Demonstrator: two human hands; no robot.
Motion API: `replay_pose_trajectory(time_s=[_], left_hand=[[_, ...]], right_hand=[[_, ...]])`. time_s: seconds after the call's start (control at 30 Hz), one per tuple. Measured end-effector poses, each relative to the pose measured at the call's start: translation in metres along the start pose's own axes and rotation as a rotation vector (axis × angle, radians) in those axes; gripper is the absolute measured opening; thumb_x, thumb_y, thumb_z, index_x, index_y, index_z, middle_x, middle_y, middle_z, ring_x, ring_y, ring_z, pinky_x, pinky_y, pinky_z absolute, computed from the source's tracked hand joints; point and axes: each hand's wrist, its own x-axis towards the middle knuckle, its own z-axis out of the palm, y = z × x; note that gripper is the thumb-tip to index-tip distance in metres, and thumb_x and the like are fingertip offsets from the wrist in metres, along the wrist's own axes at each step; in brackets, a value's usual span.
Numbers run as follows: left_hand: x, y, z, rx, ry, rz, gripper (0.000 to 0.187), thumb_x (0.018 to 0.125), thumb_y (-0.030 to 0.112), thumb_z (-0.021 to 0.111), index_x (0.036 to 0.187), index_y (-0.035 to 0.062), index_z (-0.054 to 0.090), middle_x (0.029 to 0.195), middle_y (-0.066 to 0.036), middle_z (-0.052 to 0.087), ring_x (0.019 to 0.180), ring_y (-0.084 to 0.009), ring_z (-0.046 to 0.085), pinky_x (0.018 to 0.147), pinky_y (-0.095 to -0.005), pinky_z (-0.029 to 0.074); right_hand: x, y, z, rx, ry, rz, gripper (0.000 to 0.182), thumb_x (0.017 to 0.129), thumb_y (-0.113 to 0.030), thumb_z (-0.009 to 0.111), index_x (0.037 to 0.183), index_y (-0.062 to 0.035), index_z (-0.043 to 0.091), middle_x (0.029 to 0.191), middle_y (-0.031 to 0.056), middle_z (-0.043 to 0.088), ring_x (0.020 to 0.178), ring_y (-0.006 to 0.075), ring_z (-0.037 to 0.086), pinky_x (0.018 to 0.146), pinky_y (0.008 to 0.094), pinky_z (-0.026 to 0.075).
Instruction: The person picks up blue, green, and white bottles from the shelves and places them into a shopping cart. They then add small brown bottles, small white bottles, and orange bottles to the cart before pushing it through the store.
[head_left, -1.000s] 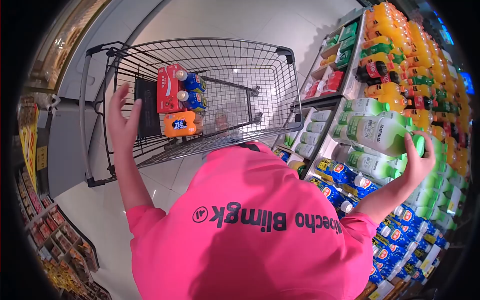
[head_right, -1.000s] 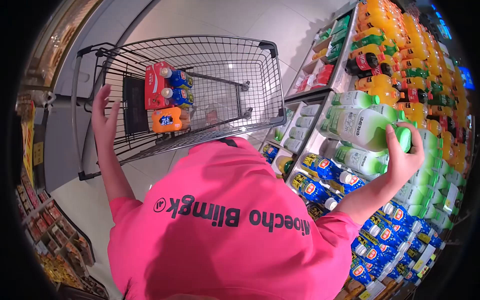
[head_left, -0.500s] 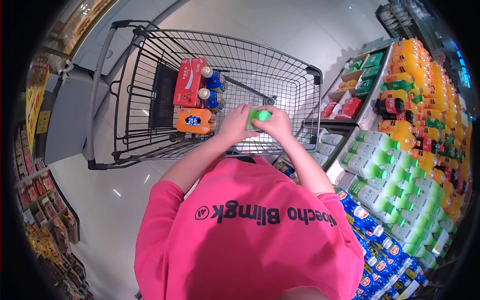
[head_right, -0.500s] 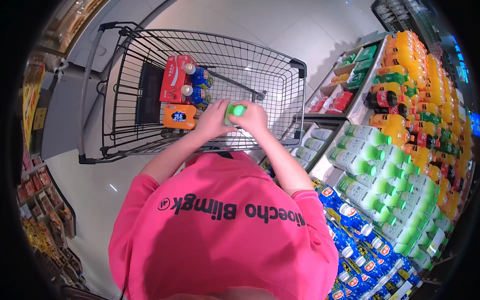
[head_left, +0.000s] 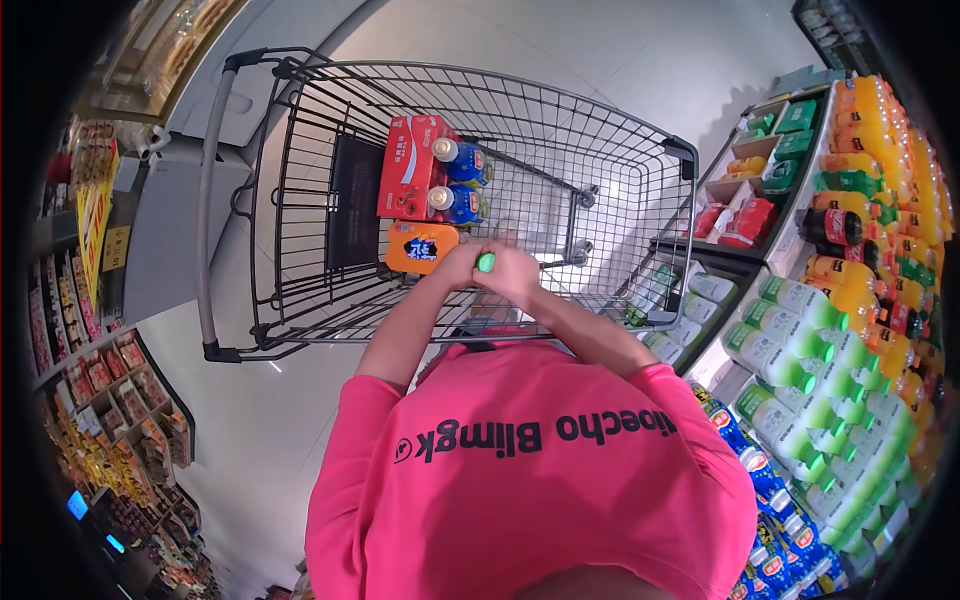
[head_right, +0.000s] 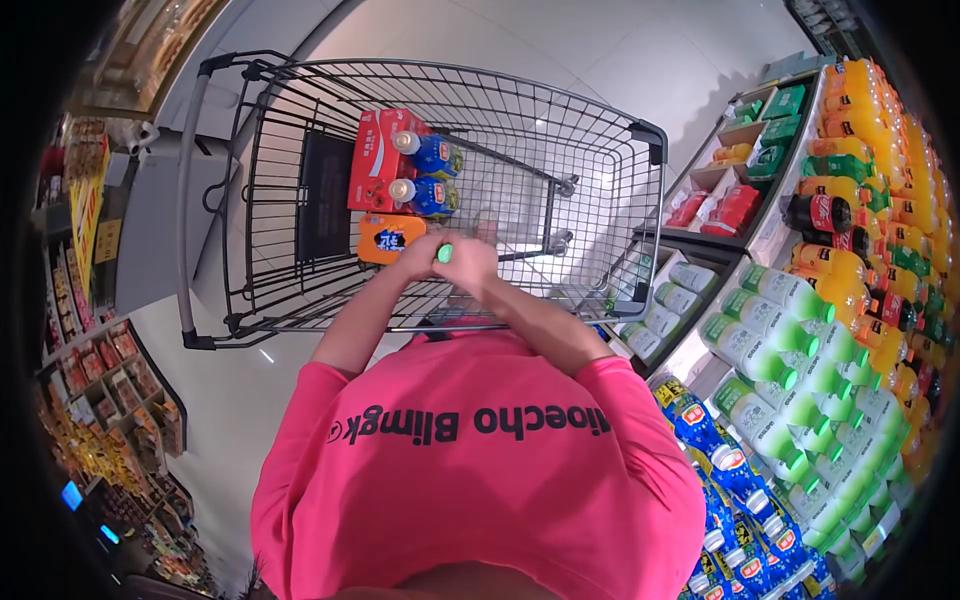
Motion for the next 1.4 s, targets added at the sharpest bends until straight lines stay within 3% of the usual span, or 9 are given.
replay_pose_trajectory(time_s=[0.23, 0.4, 0.57, 0.73, 0.83, 0.87, 1.07, 1.17, 1.4], left_hand=[[0.006, 0.013, -0.004, -0.024, 0.055, 0.022, 0.04, 0.076, 0.012, 0.06, 0.115, 0.0102, 0.056, 0.117, -0.013, 0.057, 0.109, -0.0305, 0.054, 0.093, -0.035, 0.042], [-0.004, 0.007, -0.02, 0.138, 0.064, -0.036, 0.07, 0.054, 0.007, 0.078, 0.119, 0.0132, 0.054, 0.109, -0.012, 0.057, 0.106, -0.0296, 0.054, 0.091, -0.037, 0.045], [-0.006, -0.002, -0.035, 0.302, 0.03, -0.074, 0.059, 0.057, 0.012, 0.078, 0.113, 0.012, 0.059, 0.104, -0.013, 0.062, 0.099, -0.0299, 0.059, 0.084, -0.0375, 0.048], [-0.017, -0.017, -0.047, 0.242, 0.077, -0.097, 0.059, 0.059, 0.005, 0.079, 0.115, 0.008, 0.06, 0.098, -0.009, 0.067, 0.091, -0.0194, 0.064, 0.08, -0.0329, 0.05], [-0.019, 0.003, -0.051, 0.305, 0.047, -0.151, 0.065, 0.054, 0.018, 0.085, 0.113, 0.0059, 0.06, 0.096, -0.013, 0.067, 0.089, -0.0232, 0.066, 0.078, -0.0351, 0.051], [-0.016, 0.004, -0.052, 0.494, 0.023, -0.16, 0.064, 0.055, 0.023, 0.084, 0.112, 0.0063, 0.059, 0.094, -0.016, 0.066, 0.088, -0.0284, 0.065, 0.076, -0.0375, 0.051], [-0.009, 0.0, -0.045, 0.637, 0.03, -0.14, 0.051, 0.066, 0.035, 0.075, 0.102, 0.0046, 0.057, 0.083, -0.02, 0.064, 0.079, -0.0385, 0.063, 0.068, -0.0462, 0.049], [-0.011, 0.016, -0.045, 0.671, 0.02, -0.189, 0.051, 0.066, 0.036, 0.075, 0.1, 0.0027, 0.057, 0.082, -0.02, 0.064, 0.079, -0.0381, 0.063, 0.068, -0.0459, 0.049], [-0.008, -0.004, -0.042, 0.634, 0.048, -0.213, 0.053, 0.066, 0.037, 0.074, 0.098, -0.0003, 0.055, 0.086, -0.021, 0.065, 0.08, -0.0349, 0.065, 0.073, -0.0439, 0.05]], right_hand=[[0.002, 0.019, 0.002, 0.147, 0.007, -0.125, 0.048, 0.067, -0.032, 0.067, 0.106, -0.0067, 0.055, 0.077, 0.0166, 0.064, 0.072, 0.0347, 0.063, 0.064, 0.0422, 0.05], [-0.014, 0.041, -0.013, 0.23, -0.282, -0.211, 0.056, 0.071, -0.03, 0.068, 0.119, -0.0045, 0.053, 0.073, 0.0132, 0.062, 0.067, 0.0285, 0.062, 0.063, 0.0361, 0.049], [-0.057, 0.066, -0.057, 0.298, -0.243, -0.132, 0.039, 0.076, -0.027, 0.064, 0.108, -0.006, 0.061, 0.075, 0.0114, 0.065, 0.07, 0.0271, 0.063, 0.064, 0.0363, 0.05], [-0.119, 0.091, -0.128, 0.461, 0.278, 0.007, 0.033, 0.076, -0.023, 0.065, 0.104, -0.0061, 0.063, 0.071, 0.007, 0.061, 0.067, 0.0218, 0.061, 0.062, 0.0338, 0.047], [-0.175, 0.103, -0.194, 0.518, 0.682, 0.107, 0.031, 0.076, -0.019, 0.065, 0.103, -0.0043, 0.063, 0.071, 0.0071, 0.06, 0.064, 0.0199, 0.059, 0.061, 0.0317, 0.047], [-0.196, 0.109, -0.217, 0.445, 0.819, 0.162, 0.031, 0.077, -0.014, 0.066, 0.106, -0.0023, 0.062, 0.073, 0.0025, 0.058, 0.062, 0.0096, 0.056, 0.059, 0.0253, 0.047], [-0.311, 0.161, -0.318, -0.372, 1.534, 0.705, 0.053, 0.072, -0.023, 0.066, 0.119, -0.0038, 0.052, 0.103, 0.0142, 0.056, 0.097, 0.0283, 0.055, 0.082, 0.0401, 0.046], [-0.324, 0.19, -0.344, -0.411, 1.185, 1.264, 0.055, 0.071, -0.027, 0.067, 0.117, -0.0058, 0.047, 0.113, 0.0196, 0.05, 0.104, 0.0336, 0.054, 0.084, 0.0443, 0.047], [-0.319, 0.237, -0.333, -0.214, 0.986, 1.238, 0.06, 0.074, -0.039, 0.067, 0.119, -0.0062, 0.045, 0.101, 0.0192, 0.062, 0.096, 0.0345, 0.062, 0.081, 0.0437, 0.05]])
